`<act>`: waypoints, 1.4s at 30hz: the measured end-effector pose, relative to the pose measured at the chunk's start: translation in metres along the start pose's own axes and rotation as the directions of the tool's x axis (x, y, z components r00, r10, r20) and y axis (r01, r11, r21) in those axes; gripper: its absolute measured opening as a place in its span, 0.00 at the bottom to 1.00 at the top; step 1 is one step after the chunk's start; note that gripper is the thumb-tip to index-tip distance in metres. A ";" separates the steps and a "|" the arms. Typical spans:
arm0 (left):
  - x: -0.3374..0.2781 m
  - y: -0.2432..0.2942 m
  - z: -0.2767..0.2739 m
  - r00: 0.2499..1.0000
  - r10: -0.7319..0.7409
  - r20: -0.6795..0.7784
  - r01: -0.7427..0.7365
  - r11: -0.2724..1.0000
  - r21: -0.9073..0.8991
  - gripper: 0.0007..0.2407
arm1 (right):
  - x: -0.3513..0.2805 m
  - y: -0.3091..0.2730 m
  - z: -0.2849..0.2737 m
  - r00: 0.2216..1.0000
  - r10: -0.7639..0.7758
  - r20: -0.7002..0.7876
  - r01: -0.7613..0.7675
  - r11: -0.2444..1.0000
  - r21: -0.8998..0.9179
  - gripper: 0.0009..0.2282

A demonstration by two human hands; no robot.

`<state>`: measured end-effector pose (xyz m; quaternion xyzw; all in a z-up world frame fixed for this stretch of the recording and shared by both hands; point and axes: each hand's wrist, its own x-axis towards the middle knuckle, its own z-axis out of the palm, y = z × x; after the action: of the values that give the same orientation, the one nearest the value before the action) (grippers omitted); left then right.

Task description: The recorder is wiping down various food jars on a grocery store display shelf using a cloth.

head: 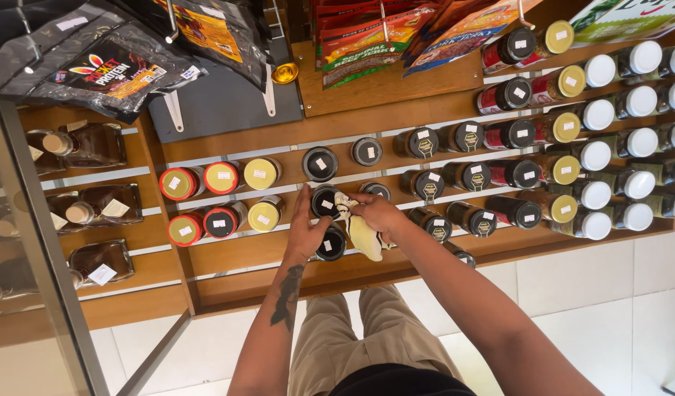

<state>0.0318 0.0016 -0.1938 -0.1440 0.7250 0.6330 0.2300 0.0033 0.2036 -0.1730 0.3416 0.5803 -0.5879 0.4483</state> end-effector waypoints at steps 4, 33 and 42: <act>-0.029 -0.053 -0.009 0.992 0.101 -0.071 -0.120 0.920 -0.373 0.36 | -0.042 0.005 0.010 0.991 -0.069 -0.116 0.055 0.991 -0.124 0.20; -0.163 0.148 0.057 0.922 0.342 -0.183 -0.367 0.922 -0.124 0.37 | -0.154 -0.027 -0.025 0.845 -0.532 0.049 0.534 0.840 -0.092 0.15; -0.168 0.254 0.039 0.783 0.478 -0.399 -0.576 0.799 -0.174 0.33 | -0.226 -0.079 -0.025 0.853 -0.359 0.379 0.116 0.839 0.532 0.17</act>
<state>0.0538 0.0659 0.1051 -0.0707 0.6646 0.7359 -0.1084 0.0101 0.2514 0.0630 0.2162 0.3263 -0.8320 0.3931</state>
